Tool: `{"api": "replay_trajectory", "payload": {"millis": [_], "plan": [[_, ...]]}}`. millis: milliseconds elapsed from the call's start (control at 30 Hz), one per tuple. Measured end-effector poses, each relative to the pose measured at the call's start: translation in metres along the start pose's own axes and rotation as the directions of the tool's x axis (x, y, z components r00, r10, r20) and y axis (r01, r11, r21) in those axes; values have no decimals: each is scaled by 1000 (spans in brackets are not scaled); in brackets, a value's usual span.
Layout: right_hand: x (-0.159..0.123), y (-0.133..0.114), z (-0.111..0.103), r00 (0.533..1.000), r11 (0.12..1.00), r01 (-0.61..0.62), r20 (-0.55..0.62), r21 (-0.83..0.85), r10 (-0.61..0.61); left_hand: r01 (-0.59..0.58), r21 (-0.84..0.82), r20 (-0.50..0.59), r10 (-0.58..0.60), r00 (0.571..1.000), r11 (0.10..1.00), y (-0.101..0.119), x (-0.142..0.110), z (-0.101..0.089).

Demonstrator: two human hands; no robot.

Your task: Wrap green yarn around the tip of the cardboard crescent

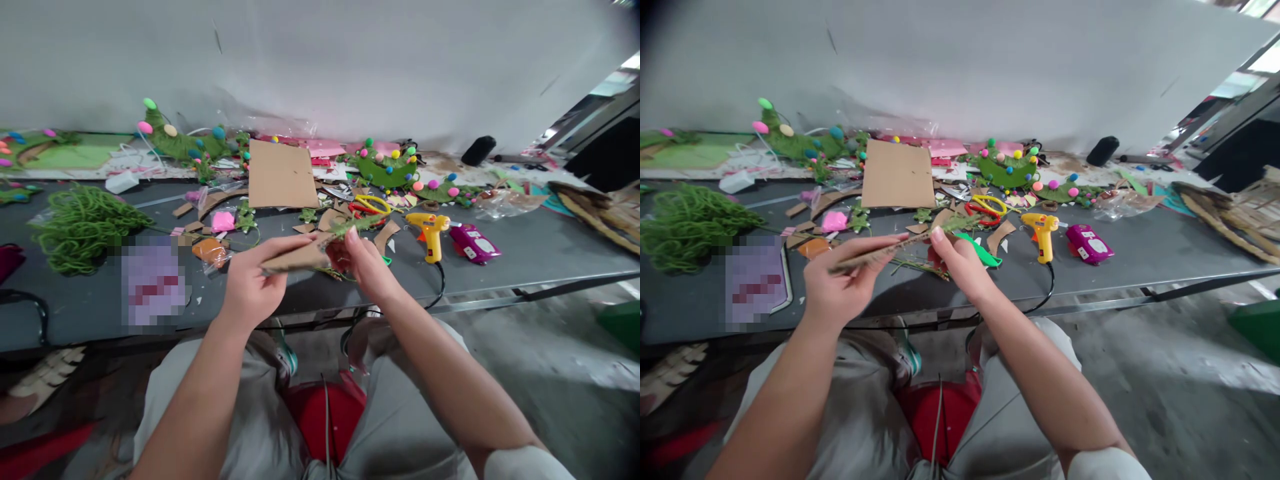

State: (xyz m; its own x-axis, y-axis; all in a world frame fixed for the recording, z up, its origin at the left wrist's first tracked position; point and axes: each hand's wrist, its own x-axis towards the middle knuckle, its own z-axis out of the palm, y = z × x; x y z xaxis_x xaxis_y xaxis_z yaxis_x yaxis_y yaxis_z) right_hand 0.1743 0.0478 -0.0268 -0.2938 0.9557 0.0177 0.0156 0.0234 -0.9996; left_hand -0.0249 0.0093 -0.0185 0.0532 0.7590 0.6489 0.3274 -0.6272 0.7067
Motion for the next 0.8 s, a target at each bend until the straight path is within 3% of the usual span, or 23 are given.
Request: {"api": "replay_trajectory", "payload": {"millis": [100, 167, 200, 267, 333, 367, 400, 500, 633, 800], "plan": [[1, 0, 1, 999, 998, -19, -38, 67, 22, 89, -177, 102, -71, 992, 980, 2, 3, -1], [3, 0, 1, 998, 993, 22, -64, 113, -15, 258, -329, 66, -250, 966, 908, 0, 6, -2], [4, 0, 1, 996, 991, 52, -81, 121, -42, 371, -432, 78, -376, 924, 822, -1, 7, -2], [5, 1, -1, 989, 991, 96, -123, 89, -85, 574, -616, 220, -582, 783, 540, 0, 10, -3], [7, 2, -3, 979, 992, 126, -163, 28, -120, 701, -657, 418, -640, 645, 278, 5, 12, -2], [8, 3, -5, 973, 990, 139, -185, -4, -138, 727, -651, 464, -644, 608, 217, 9, 13, 0], [9, 4, -6, 966, 988, 149, -207, -31, -152, 733, -648, 472, -647, 599, 206, 13, 13, 3], [10, 6, -7, 957, 986, 149, -238, -77, -163, 685, -637, 358, -651, 669, 353, 22, 10, 13], [8, 4, -4, 966, 989, 125, -218, -83, -140, 576, -557, 216, -565, 796, 598, 13, 2, 20], [8, -2, -1, 977, 990, 136, -159, -43, -141, 393, -280, -26, -416, 909, 876, 1, -2, 19]]}}
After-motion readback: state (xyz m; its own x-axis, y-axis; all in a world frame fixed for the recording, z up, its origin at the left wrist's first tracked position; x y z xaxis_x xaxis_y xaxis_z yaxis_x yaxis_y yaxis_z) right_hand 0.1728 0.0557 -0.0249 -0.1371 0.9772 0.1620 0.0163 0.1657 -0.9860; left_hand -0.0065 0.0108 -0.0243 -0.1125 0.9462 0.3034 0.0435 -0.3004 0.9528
